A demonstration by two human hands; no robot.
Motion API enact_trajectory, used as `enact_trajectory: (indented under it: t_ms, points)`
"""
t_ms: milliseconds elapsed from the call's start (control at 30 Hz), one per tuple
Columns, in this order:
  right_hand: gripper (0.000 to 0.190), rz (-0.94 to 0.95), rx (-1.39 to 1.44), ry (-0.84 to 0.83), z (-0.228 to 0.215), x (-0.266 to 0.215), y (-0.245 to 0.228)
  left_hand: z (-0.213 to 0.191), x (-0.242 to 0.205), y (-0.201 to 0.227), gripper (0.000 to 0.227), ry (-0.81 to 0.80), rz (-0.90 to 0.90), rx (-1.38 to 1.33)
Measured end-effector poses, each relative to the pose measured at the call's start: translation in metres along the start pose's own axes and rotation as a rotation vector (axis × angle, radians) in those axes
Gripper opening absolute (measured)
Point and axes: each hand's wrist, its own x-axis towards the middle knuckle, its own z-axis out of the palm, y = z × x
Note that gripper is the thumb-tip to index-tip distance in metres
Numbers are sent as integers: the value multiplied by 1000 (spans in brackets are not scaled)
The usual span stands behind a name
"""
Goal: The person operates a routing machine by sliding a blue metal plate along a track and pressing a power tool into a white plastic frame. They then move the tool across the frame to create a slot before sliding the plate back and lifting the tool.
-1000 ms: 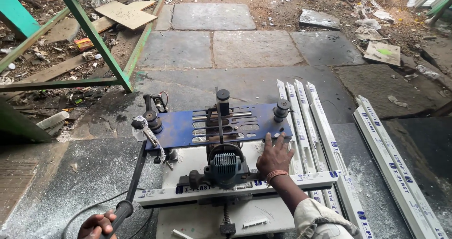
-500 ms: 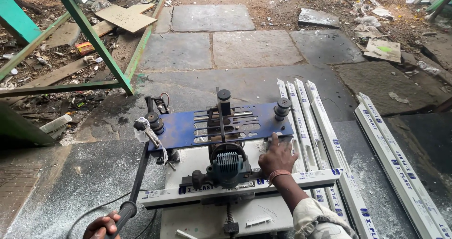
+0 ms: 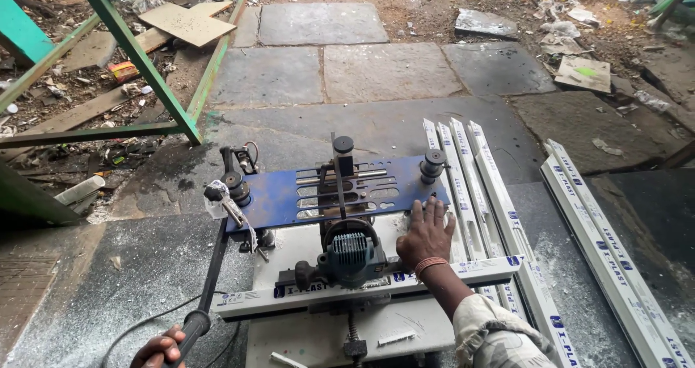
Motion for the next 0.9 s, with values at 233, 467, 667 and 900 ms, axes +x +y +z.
enact_trajectory:
  t_ms: [233,467,667,900]
  points:
    - [88,-215,-109,-40,-8,7,6,-7,4,-9,25,-41,-40,-33]
    - [84,-338,-168,-35,3,17,14,40,-10,-1,22,162,64,-87]
    - [80,-326,-151,35,16,20,15,62,-12,2,26,153,180,-155]
    - [81,-285,-126,10,16,20,15,-22,3,-54,27,89,28,-135]
